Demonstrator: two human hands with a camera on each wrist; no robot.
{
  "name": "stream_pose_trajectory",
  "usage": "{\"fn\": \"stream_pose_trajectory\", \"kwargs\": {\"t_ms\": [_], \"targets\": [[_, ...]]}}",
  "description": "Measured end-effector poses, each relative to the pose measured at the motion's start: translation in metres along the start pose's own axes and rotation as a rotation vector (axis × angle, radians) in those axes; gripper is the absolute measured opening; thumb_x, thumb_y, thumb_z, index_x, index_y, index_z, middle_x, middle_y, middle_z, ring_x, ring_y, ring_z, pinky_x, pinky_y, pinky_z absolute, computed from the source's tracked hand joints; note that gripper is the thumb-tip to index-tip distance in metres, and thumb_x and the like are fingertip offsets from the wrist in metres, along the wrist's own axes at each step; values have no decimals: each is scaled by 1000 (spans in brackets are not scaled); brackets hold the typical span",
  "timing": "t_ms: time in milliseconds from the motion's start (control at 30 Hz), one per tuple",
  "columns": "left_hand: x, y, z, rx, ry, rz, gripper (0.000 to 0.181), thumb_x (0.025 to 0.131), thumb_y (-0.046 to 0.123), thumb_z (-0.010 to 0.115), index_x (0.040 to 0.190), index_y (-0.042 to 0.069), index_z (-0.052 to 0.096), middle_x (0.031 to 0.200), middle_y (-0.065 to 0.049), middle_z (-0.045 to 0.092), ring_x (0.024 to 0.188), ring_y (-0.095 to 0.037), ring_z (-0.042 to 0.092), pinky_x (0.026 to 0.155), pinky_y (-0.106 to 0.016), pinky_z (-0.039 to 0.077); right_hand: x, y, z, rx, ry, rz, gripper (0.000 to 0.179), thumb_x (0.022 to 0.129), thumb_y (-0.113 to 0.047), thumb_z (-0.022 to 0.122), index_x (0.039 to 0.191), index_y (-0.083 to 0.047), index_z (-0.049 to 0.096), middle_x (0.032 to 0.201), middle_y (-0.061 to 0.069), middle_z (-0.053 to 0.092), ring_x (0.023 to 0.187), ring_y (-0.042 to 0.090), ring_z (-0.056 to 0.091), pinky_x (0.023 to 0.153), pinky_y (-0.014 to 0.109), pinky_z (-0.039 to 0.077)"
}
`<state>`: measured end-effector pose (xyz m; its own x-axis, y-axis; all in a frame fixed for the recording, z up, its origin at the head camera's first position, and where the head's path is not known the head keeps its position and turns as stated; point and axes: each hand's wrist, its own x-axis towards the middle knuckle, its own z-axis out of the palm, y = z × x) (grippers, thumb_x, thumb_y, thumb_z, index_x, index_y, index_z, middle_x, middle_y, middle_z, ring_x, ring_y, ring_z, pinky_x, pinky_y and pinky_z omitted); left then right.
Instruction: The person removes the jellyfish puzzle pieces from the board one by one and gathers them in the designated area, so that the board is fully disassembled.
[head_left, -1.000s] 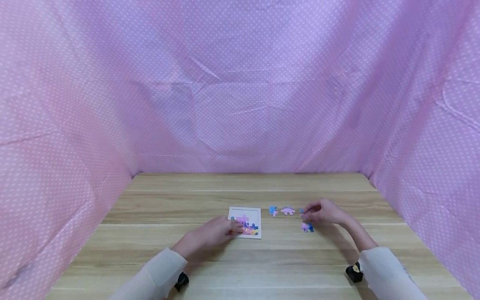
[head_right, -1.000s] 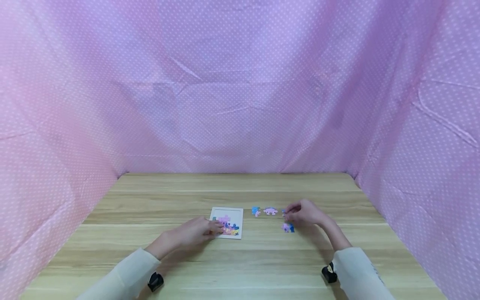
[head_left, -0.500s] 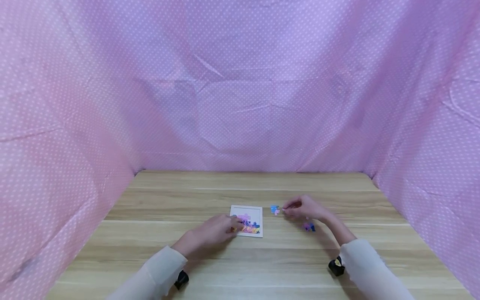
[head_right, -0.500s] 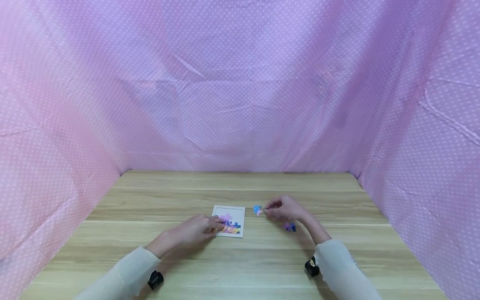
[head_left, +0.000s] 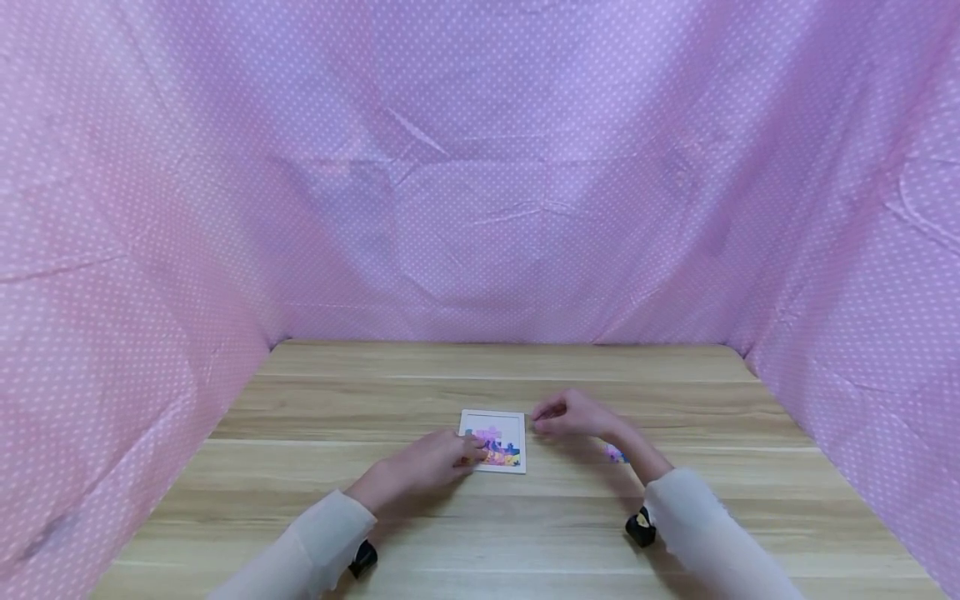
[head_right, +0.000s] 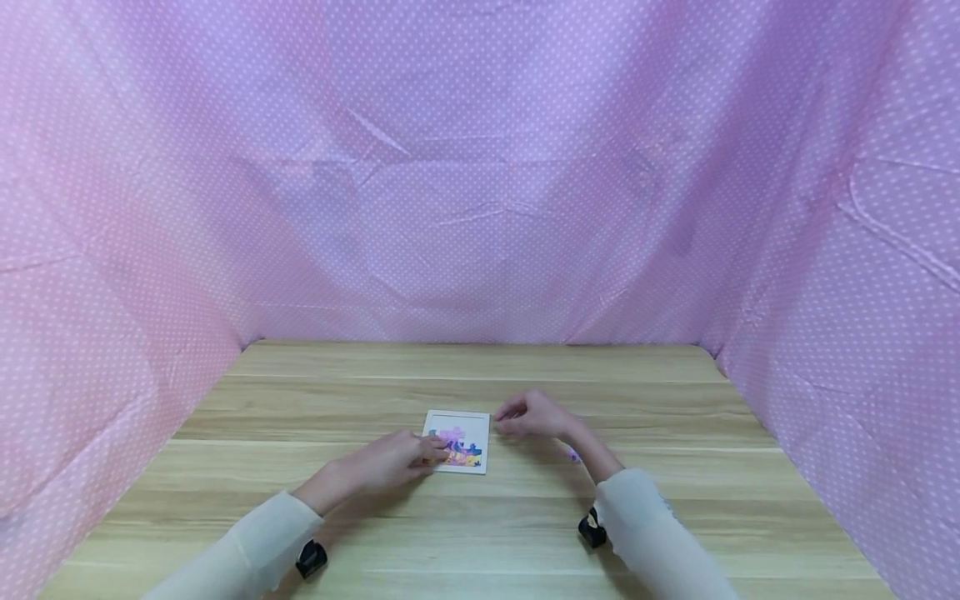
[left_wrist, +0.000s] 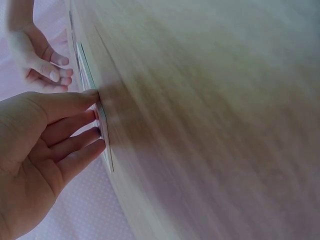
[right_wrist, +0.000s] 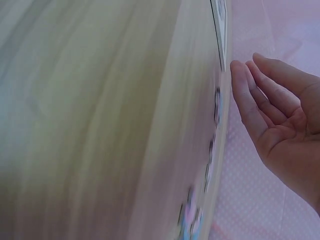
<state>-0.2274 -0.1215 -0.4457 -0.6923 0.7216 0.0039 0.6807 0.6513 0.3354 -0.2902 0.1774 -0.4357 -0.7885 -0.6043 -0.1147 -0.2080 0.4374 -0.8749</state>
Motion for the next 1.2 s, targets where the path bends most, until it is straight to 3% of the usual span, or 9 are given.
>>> {"fn": "stream_pose_trajectory", "kwargs": {"t_ms": [200, 433, 600, 800, 900, 1000, 1200], "targets": [[1, 0, -1, 6, 2, 17, 25, 102, 13, 62, 124, 17, 75, 119, 6, 74, 94, 1, 61, 87, -23, 57, 14, -3, 13, 7, -29, -15, 27, 96, -5, 68, 117, 12, 67, 109, 26, 73, 91, 28, 74, 81, 36, 63], [0, 1, -2, -8, 5, 0, 26, 102, 13, 63, 125, 16, 74, 129, 2, 72, 117, -11, 67, 99, -30, 56, 23, -8, 23, -70, -43, -51, 26, 94, -9, 70, 115, 6, 71, 108, 19, 75, 87, 12, 68, 76, 30, 60], [-1, 0, -2, -36, 9, -1, 25, 102, 13, 63, 124, 15, 74, 126, 2, 73, 99, -1, 65, 88, -23, 57, 30, -12, 28, -132, -50, -51, 26, 93, -12, 71, 114, 3, 73, 106, 14, 76, 85, 7, 65, 74, 22, 56], [-1, 0, -3, -46, 11, 6, 21, 102, 13, 63, 116, 16, 78, 104, 7, 74, 78, -1, 54, 70, -17, 49, 37, -18, 36, -175, -31, -51, 24, 91, -10, 72, 111, 2, 75, 101, 11, 77, 84, 6, 64, 75, 20, 53], [-1, 1, -4, -57, 6, -5, 21, 102, 13, 62, 114, 18, 78, 101, 8, 73, 78, -2, 53, 69, -16, 47, 41, -19, 40, -187, -6, -47, 22, 90, -8, 72, 109, 3, 75, 97, 11, 77, 82, 6, 64, 74, 19, 54], [-1, 3, -5, -68, 1, -16, 22, 102, 12, 62, 118, 17, 77, 110, 6, 74, 84, -1, 57, 74, -17, 50, 44, -21, 43, -188, 19, -42, 22, 89, -5, 74, 108, 5, 74, 97, 13, 77, 83, 8, 66, 73, 18, 54], [1, 3, -6, -52, 11, -1, 22, 101, 12, 63, 118, 14, 77, 111, 2, 76, 86, -1, 62, 77, -16, 54, 49, -24, 47, -207, 0, -60, 24, 84, 0, 77, 107, 8, 73, 95, 16, 77, 84, 10, 69, 75, 18, 56]]}}
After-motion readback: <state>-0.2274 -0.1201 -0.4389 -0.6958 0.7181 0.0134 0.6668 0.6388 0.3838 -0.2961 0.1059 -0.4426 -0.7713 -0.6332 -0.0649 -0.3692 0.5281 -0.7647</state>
